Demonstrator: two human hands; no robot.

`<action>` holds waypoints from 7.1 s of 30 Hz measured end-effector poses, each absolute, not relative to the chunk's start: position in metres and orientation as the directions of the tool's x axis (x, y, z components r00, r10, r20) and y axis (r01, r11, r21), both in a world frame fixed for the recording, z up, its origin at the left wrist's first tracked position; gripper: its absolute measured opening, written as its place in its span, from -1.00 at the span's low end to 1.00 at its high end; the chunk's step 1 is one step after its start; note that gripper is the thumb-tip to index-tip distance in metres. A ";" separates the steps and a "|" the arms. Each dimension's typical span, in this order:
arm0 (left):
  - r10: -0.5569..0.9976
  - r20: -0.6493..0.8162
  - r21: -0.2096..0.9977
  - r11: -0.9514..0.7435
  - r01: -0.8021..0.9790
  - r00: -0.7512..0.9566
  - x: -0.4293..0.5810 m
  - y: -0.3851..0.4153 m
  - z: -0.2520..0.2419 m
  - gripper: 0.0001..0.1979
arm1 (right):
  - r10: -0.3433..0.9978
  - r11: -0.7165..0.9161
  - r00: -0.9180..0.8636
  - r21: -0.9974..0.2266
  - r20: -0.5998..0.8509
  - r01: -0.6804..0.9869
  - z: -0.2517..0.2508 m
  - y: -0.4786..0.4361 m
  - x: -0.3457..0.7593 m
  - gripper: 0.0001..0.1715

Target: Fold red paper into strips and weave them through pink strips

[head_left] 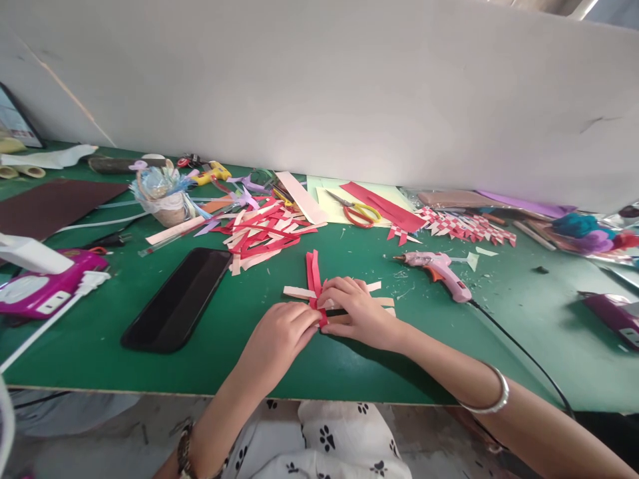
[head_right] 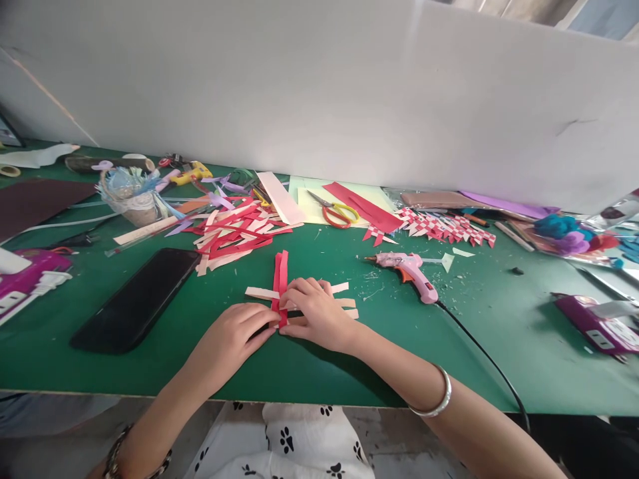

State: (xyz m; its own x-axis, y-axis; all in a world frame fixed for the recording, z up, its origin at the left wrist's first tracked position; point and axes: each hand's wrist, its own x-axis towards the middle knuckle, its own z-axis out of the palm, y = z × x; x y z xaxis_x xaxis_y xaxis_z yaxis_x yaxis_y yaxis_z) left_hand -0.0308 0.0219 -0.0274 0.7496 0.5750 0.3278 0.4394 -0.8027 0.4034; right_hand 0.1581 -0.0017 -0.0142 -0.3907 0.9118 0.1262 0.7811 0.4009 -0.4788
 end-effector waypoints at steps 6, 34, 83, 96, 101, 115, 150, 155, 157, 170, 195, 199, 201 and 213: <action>0.569 0.353 0.357 -0.815 0.455 0.743 -0.031 0.021 -0.027 -0.88 | 0.911 0.401 -0.393 -0.478 0.121 0.781 -0.013 -0.002 0.158 -0.69; 0.524 0.219 0.007 -0.844 0.536 0.823 -0.039 -0.017 -0.039 -0.33 | 0.941 0.311 -0.287 -0.129 0.179 0.941 -0.010 -0.011 0.164 -0.85; 0.540 0.200 0.029 -0.837 0.546 0.817 -0.039 -0.021 -0.036 -0.36 | 0.940 0.340 -0.340 0.053 -0.015 0.939 0.007 -0.002 0.143 -0.83; 0.569 0.197 -0.017 -0.813 0.583 0.799 -0.037 -0.025 -0.034 -0.36 | 0.974 0.071 -0.148 -0.385 -0.172 0.920 0.001 0.011 0.157 -0.66; 0.568 0.197 -0.043 -0.809 0.586 0.799 -0.036 -0.027 -0.032 -0.36 | 0.961 0.089 -0.225 -0.589 -0.162 0.803 -0.005 0.012 0.165 -0.69; 0.575 0.202 -0.015 -0.807 0.590 0.793 -0.036 -0.027 -0.034 -0.36 | 0.926 0.215 -0.364 -0.661 -0.095 0.719 -0.007 0.012 0.172 -0.72; 0.571 0.088 0.091 -0.820 0.565 0.816 -0.028 -0.021 -0.026 -0.26 | 0.970 0.213 -0.241 -0.341 -0.043 0.916 0.006 0.017 0.171 -0.87; 0.571 0.096 0.087 -0.821 0.564 0.816 -0.026 -0.021 -0.025 -0.25 | 0.953 0.281 -0.301 -0.262 -0.037 0.923 0.005 0.016 0.172 -0.85; 0.570 0.084 0.078 -0.821 0.565 0.817 -0.026 -0.021 -0.024 -0.24 | 0.941 0.320 -0.337 -0.259 -0.022 0.911 0.002 0.015 0.174 -0.83; 0.575 0.140 0.093 -0.818 0.567 0.806 -0.028 -0.021 -0.027 -0.28 | 0.977 0.214 -0.194 -0.343 0.092 0.914 -0.012 0.003 0.169 -0.76; 0.568 0.158 0.083 -0.823 0.563 0.808 -0.028 -0.022 -0.029 -0.26 | 0.989 0.143 -0.150 -0.307 -0.002 0.941 -0.008 0.005 0.146 -0.88; 0.568 0.125 0.068 -0.823 0.564 0.813 -0.027 -0.022 -0.026 -0.25 | 0.988 0.133 -0.154 -0.392 -0.021 0.910 -0.009 0.010 0.150 -0.90; 0.567 0.115 0.058 -0.824 0.564 0.816 -0.027 -0.022 -0.025 -0.25 | 0.987 0.142 -0.162 -0.407 -0.014 0.902 -0.011 0.011 0.151 -0.90; 0.568 0.112 0.077 -0.823 0.563 0.815 -0.028 -0.022 -0.026 -0.27 | 0.986 0.153 -0.164 -0.254 -0.020 0.955 -0.007 0.009 0.142 -0.80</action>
